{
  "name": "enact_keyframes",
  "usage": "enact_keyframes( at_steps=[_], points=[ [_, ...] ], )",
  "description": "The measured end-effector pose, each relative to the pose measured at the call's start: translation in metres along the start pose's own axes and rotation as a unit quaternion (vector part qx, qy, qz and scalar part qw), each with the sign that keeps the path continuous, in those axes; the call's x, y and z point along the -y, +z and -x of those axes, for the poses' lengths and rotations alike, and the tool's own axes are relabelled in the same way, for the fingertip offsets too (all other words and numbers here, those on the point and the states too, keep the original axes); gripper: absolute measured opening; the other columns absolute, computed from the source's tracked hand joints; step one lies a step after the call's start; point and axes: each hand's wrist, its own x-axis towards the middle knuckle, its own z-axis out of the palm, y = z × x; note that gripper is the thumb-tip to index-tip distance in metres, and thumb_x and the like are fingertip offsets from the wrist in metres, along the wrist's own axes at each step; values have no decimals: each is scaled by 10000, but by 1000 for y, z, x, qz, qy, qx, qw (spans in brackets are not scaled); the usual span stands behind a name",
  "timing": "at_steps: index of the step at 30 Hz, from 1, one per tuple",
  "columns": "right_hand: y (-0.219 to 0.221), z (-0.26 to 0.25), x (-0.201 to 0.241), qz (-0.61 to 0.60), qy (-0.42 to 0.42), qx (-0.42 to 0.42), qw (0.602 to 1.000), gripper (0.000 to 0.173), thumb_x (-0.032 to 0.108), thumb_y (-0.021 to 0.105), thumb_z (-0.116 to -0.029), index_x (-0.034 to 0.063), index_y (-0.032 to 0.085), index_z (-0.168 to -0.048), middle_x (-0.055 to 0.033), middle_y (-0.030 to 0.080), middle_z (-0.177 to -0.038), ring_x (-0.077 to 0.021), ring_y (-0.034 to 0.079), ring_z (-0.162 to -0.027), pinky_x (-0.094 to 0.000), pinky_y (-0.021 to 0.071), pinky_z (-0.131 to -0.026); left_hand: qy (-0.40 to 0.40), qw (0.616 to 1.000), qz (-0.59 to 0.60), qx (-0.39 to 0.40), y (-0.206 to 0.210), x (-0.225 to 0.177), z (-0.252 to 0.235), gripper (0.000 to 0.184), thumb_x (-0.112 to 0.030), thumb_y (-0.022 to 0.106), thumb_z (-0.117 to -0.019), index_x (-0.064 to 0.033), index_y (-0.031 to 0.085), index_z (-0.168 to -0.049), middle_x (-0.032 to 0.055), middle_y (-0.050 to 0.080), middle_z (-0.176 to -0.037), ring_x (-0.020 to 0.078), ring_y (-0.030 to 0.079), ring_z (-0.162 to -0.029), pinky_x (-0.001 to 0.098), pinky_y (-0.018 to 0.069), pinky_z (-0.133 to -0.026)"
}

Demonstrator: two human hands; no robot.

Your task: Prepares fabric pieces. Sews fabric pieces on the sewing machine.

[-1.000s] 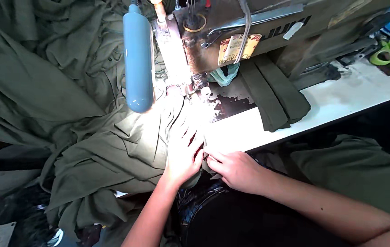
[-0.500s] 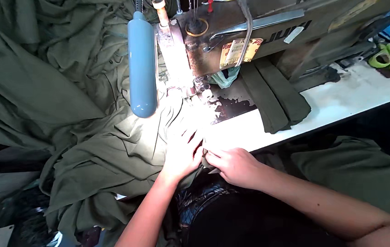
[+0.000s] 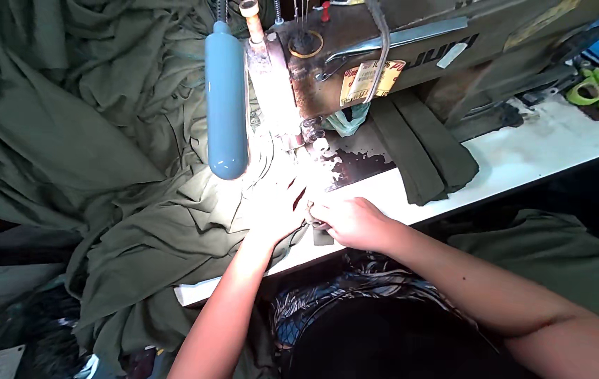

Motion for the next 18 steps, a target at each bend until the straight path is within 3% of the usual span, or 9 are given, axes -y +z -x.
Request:
enact_keyframes(
  at_steps=[2, 5, 6, 9, 11, 14, 16, 18],
  points=[
    [-2, -5, -3, 6, 0, -5, 1000, 163, 89, 592, -979, 75, 722, -1076, -147, 692, -968, -336, 704, -868, -510, 550, -663, -1, 1000, -14, -1, -2, 2, -7, 392, -237, 569, -941, -78, 716, -1268, 149, 663, -1325, 334, 640, -1208, 561, 499, -981],
    [-9, -13, -7, -24, 23, 14, 999, 185, 95, 591, -998, 87, 717, -1133, -144, 705, -1048, -333, 705, -924, -531, 552, -749, -13, 999, -47, 1, -6, 5, -14, 367, -265, 575, -970, -115, 718, -1273, 136, 667, -1319, 339, 640, -1203, 570, 495, -991],
    [-9, -13, -9, -50, 28, -3, 998, 208, 93, 594, -995, 73, 725, -1156, -152, 716, -1063, -333, 707, -946, -539, 553, -789, -19, 998, -56, 7, -6, 6, -16, 390, -280, 560, -975, -126, 702, -1304, 133, 652, -1349, 338, 632, -1220, 571, 489, -1000],
    [0, -6, -8, -92, 5, -108, 990, 230, 95, 637, -949, 43, 724, -1154, -165, 695, -1033, -308, 708, -857, -509, 578, -724, -38, 998, -53, 18, -7, 6, -19, 387, -261, 561, -982, -116, 692, -1316, 136, 619, -1399, 339, 585, -1291, 582, 443, -1060],
    [4, 2, 2, -82, -8, -79, 993, 282, 115, 614, -943, 45, 724, -1193, -176, 705, -993, -335, 702, -892, -520, 560, -735, -43, 997, -54, 24, -6, 6, -20, 395, -264, 580, -977, -122, 683, -1331, 132, 608, -1418, 340, 576, -1302, 583, 443, -1058],
    [4, 6, 2, -41, 24, 3, 999, 220, 131, 579, -985, -1, 706, -1108, -213, 695, -1034, -386, 692, -961, -555, 542, -773, -24, 998, -52, 14, -10, 7, -16, 394, -234, 494, -998, -109, 698, -1311, 151, 619, -1399, 345, 560, -1325, 570, 429, -1088],
    [-12, 7, -16, -26, 105, -2, 994, 205, 94, 613, -981, 14, 720, -1135, -224, 664, -1184, -391, 694, -962, -575, 556, -792, -24, 999, -25, 38, -22, 2, -8, 378, -271, 471, -1029, -99, 742, -1227, 147, 628, -1390, 335, 552, -1336, 570, 407, -1104],
    [-27, 9, -34, -7, 156, -48, 987, 210, 89, 680, -954, 42, 721, -1154, -219, 573, -1400, -413, 703, -906, -605, 566, -755, 2, 999, -7, 42, -30, 2, 7, 363, -320, 522, -976, -89, 790, -1055, 148, 683, -1292, 337, 617, -1248, 583, 454, -1036]
  ],
)
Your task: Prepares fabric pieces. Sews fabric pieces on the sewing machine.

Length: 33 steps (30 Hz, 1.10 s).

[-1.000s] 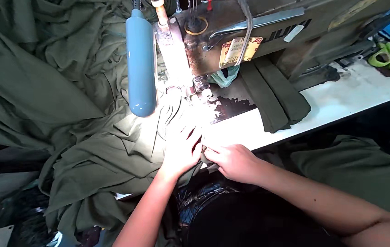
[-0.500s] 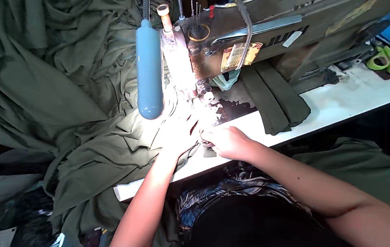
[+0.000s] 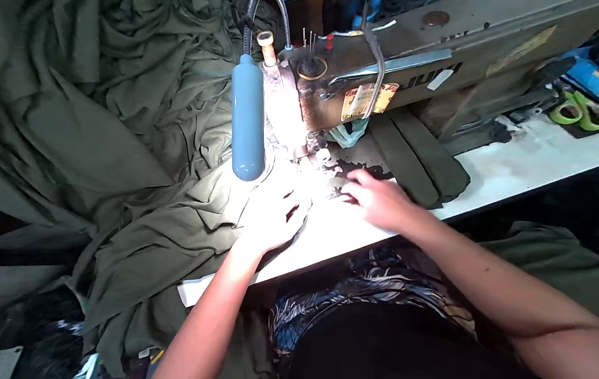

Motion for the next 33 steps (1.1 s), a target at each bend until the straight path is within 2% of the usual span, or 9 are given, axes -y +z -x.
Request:
enact_keyframes(
  at_steps=[2, 7, 9, 12, 16, 20, 25, 30, 33],
  points=[
    [-4, -4, -2, -35, -27, -67, 997, 259, 53, 717, -913, 62, 740, -1171, -192, 545, -1475, -386, 710, -929, -590, 570, -771, 31, 999, -6, 4, -2, 1, 9, 295, -258, 577, -928, -46, 781, -934, 169, 715, -1180, 359, 663, -1148, 593, 490, -964],
    [13, -34, 37, -213, -126, -21, 969, 187, 24, 590, -973, -35, 724, -1089, -194, 704, -1058, -283, 672, -998, -452, 539, -909, 20, 995, 39, 89, -42, -18, -11, 300, -190, 481, -985, -56, 750, -993, 110, 706, -855, 268, 689, -840, 497, 532, -748],
    [13, -38, 44, -207, -122, 51, 969, 236, 33, 526, -997, -80, 705, -1100, -241, 694, -1058, -325, 650, -1026, -468, 496, -944, -19, 978, 19, 207, -75, -24, -23, 299, -169, 491, -985, -79, 755, -1092, 128, 729, -909, 294, 696, -864, 523, 527, -751],
    [19, -24, 43, -226, -106, 53, 967, 285, 89, 488, -1037, -111, 680, -1103, -266, 674, -1081, -341, 631, -1046, -461, 473, -972, -46, 959, -136, 243, -105, -27, -29, 208, -195, 607, -939, -61, 756, -881, 159, 716, -882, 377, 686, -937, 613, 503, -838],
    [53, 11, 33, -338, -217, -145, 904, 173, 1, 596, -894, -69, 733, -972, -188, 730, -953, -207, 701, -878, -320, 565, -817, 50, 925, 38, 374, -113, -79, -26, 242, -168, 564, -951, -2, 654, -799, 169, 624, -698, 358, 641, -690, 549, 461, -595],
    [68, 43, 24, -155, -264, -214, 928, 125, -2, 642, -836, 12, 738, -915, -156, 750, -1085, -256, 752, -843, -394, 616, -690, 16, 894, 79, 440, -93, -80, -33, 269, -158, 538, -991, 13, 688, -849, 168, 637, -735, 337, 629, -726, 533, 466, -651],
    [78, 52, 26, -15, -250, -207, 946, 154, 35, 562, -940, 18, 707, -891, -170, 736, -936, -304, 713, -688, -425, 549, -527, -169, 880, -185, 404, -56, -84, -40, 176, -117, 587, -970, -6, 687, -877, 181, 677, -894, 384, 680, -913, 545, 530, -721],
    [80, 50, 34, -9, -241, -218, 946, 154, 34, 565, -940, 12, 693, -858, -164, 720, -885, -302, 706, -686, -402, 531, -508, -110, 905, -244, 331, -36, -44, -39, 213, -83, 525, -994, 48, 690, -963, 226, 674, -1098, 441, 627, -1098, 597, 493, -855],
    [77, 47, 36, -17, -241, -200, 950, 146, 29, 566, -942, 5, 682, -857, -167, 709, -897, -308, 708, -716, -406, 545, -528, -95, 935, -235, 249, -39, -40, -28, 117, -39, 633, -923, 36, 718, -953, 230, 673, -1051, 435, 654, -1035, 573, 530, -838]
  ],
)
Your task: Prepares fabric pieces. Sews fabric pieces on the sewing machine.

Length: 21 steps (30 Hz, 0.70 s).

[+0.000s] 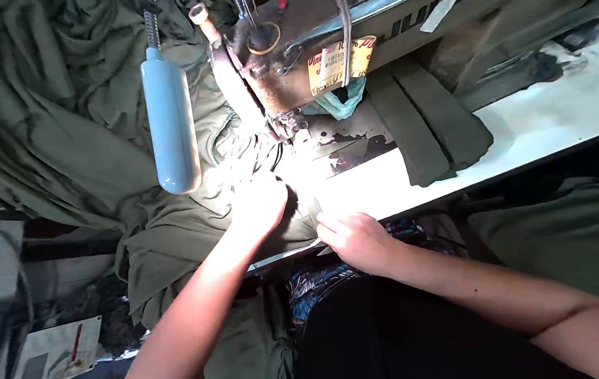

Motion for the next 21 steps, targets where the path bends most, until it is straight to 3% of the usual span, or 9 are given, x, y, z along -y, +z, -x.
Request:
enact_keyframes(
  at_steps=[2, 5, 8, 10, 12, 15, 19, 21],
  points=[
    [-4, -1, 1, -12, 7, 30, 999, 122, 18, 580, -933, 1, 689, -883, -184, 715, -939, -323, 716, -736, -421, 556, -548, 67, 990, 67, -105, 15, -9, 17, 163, -92, 639, -896, -22, 739, -1004, 194, 681, -1141, 401, 659, -1074, 569, 542, -847],
    [-19, -7, 3, -48, 43, 135, 989, 136, 16, 571, -950, -8, 697, -995, -255, 689, -1132, -386, 711, -787, -477, 555, -599, 127, 966, 185, -128, 52, -22, 43, 399, -160, 528, -952, -39, 697, -1293, 170, 602, -1440, 381, 568, -1334, 607, 418, -1087],
    [-36, -24, 1, -95, 87, 271, 954, 234, 28, 515, -987, -5, 634, -1186, -282, 535, -1430, -442, 692, -935, -534, 546, -688, 94, 943, 280, -151, 39, -16, 41, 349, -159, 492, -976, -9, 762, -1136, 170, 700, -1286, 357, 648, -1232, 551, 471, -1055],
    [-40, -32, 0, -107, 98, 313, 939, 281, 33, 467, -1008, -13, 601, -1251, -292, 487, -1479, -459, 687, -933, -553, 542, -689, 88, 937, 279, -189, 18, -20, 18, 290, -150, 542, -972, 10, 768, -1057, 171, 743, -1125, 329, 703, -1090, 500, 533, -959],
    [-44, -38, 1, -114, 107, 339, 928, 324, 38, 432, -1032, -11, 585, -1313, -308, 479, -1486, -472, 688, -889, -570, 537, -700, 93, 942, 248, -203, 0, -30, -16, 229, -112, 600, -956, 11, 753, -1074, 173, 736, -1083, 329, 709, -1038, 496, 558, -912],
    [-46, -37, 3, -122, 113, 348, 923, 326, 43, 428, -1042, 4, 579, -1329, -316, 470, -1490, -490, 683, -914, -589, 540, -728, 44, 976, 174, -128, -15, -52, -67, 281, -149, 535, -1037, -17, 711, -1211, 169, 702, -1223, 362, 649, -1183, 552, 509, -990],
    [-53, -42, 4, -123, 136, 386, 904, 376, 10, 458, -1017, 29, 565, -1377, -294, 420, -1544, -484, 684, -947, -600, 547, -773, -68, 995, 74, 3, -36, -76, -101, 330, -182, 479, -1045, -58, 663, -1289, 152, 624, -1373, 349, 569, -1300, 538, 427, -1091],
    [-53, -42, 4, -122, 135, 394, 901, 376, 23, 456, -1025, 26, 553, -1388, -279, 395, -1573, -470, 691, -937, -586, 550, -773, -58, 996, 74, 10, -37, -78, -93, 289, -176, 501, -1032, -49, 698, -1201, 161, 667, -1273, 357, 600, -1242, 544, 455, -1043]
  ],
)
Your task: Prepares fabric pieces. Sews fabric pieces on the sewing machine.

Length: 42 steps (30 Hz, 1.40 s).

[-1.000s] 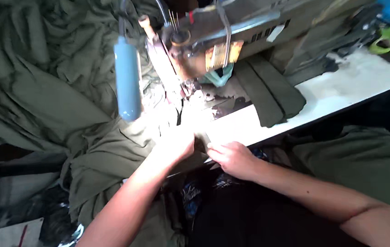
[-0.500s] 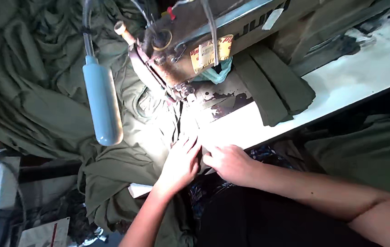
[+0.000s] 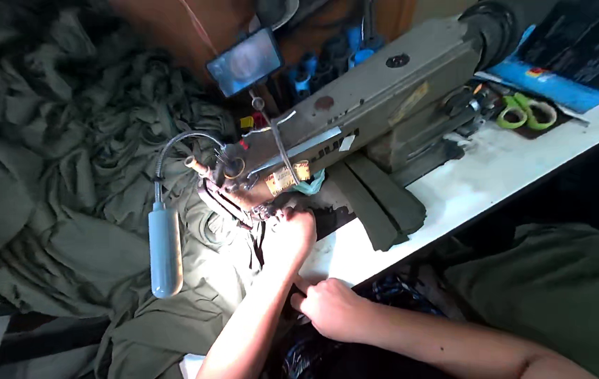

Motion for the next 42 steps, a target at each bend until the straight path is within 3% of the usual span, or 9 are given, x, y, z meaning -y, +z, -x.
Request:
enact_keyframes(
  at_steps=[4, 7, 10, 16, 22, 28, 33, 36, 42],
  points=[
    [13, 1, -5, -2, -19, -62, 998, 361, 37, 512, -1001, -18, 552, -1356, -277, 540, -1431, -451, 704, -909, -582, 558, -743, 177, 950, 99, -238, 23, 32, 47, 197, -132, 587, -941, -13, 744, -941, 174, 714, -937, 372, 702, -933, 525, 549, -824],
    [16, 4, -6, 8, -31, -101, 994, 375, 46, 568, -960, -23, 599, -1327, -282, 609, -1341, -457, 705, -911, -586, 557, -719, 227, 901, 136, -344, 46, 57, 90, 208, -164, 551, -919, -50, 717, -864, 119, 723, -889, 284, 704, -882, 422, 554, -790],
    [4, 8, 0, -7, 4, -6, 1000, 352, 60, 520, -1013, -37, 574, -1347, -317, 495, -1449, -483, 660, -1025, -597, 527, -802, 218, 909, 168, -312, 79, 74, 118, 194, -127, 553, -889, -26, 717, -866, 142, 747, -942, 296, 725, -933, 441, 561, -821],
    [18, 9, 2, 35, 30, -38, 998, 332, 71, 507, -1019, -17, 585, -1329, -297, 427, -1516, -449, 676, -959, -545, 539, -737, 239, 898, 187, -318, 94, 82, 123, 181, -104, 565, -901, -46, 728, -848, 124, 754, -973, 259, 722, -936, 394, 559, -824],
    [42, 10, -6, 82, -10, -182, 980, 243, 39, 600, -937, -22, 665, -1163, -281, 621, -1300, -409, 709, -808, -500, 546, -591, 230, 921, 220, -225, 78, 88, 123, 227, -110, 554, -915, -9, 757, -906, 133, 759, -971, 283, 738, -935, 485, 567, -837],
    [54, 9, -10, 115, -42, -253, 960, 199, 52, 678, -867, -23, 695, -1050, -261, 670, -1179, -385, 716, -775, -478, 544, -541, 140, 944, 108, -279, 51, 87, 75, 163, -123, 621, -968, -12, 741, -971, 165, 710, -904, 356, 707, -883, 537, 551, -772],
    [62, 8, -16, 140, -68, -316, 936, 153, 62, 702, -836, -7, 712, -972, -232, 704, -1059, -342, 710, -693, -438, 533, -493, 91, 962, 116, -229, 75, 86, 54, 203, -165, 636, -972, -9, 752, -1030, 192, 705, -1192, 396, 662, -1127, 593, 504, -957],
    [67, 5, -19, 147, -75, -346, 924, 163, 69, 700, -828, 0, 720, -974, -225, 711, -1056, -328, 705, -662, -428, 533, -483, 128, 954, 149, -227, 85, 88, 71, 334, -193, 611, -963, -21, 733, -1222, 181, 629, -1394, 380, 593, -1291, 591, 453, -1048],
    [69, 3, -22, 158, -94, -360, 915, 145, 62, 673, -851, -5, 721, -971, -212, 722, -1134, -296, 696, -625, -400, 513, -464, 98, 929, 249, -258, 93, 83, 98, 311, -170, 556, -982, -17, 761, -1159, 160, 659, -1363, 360, 604, -1284, 585, 418, -1078]
  ],
)
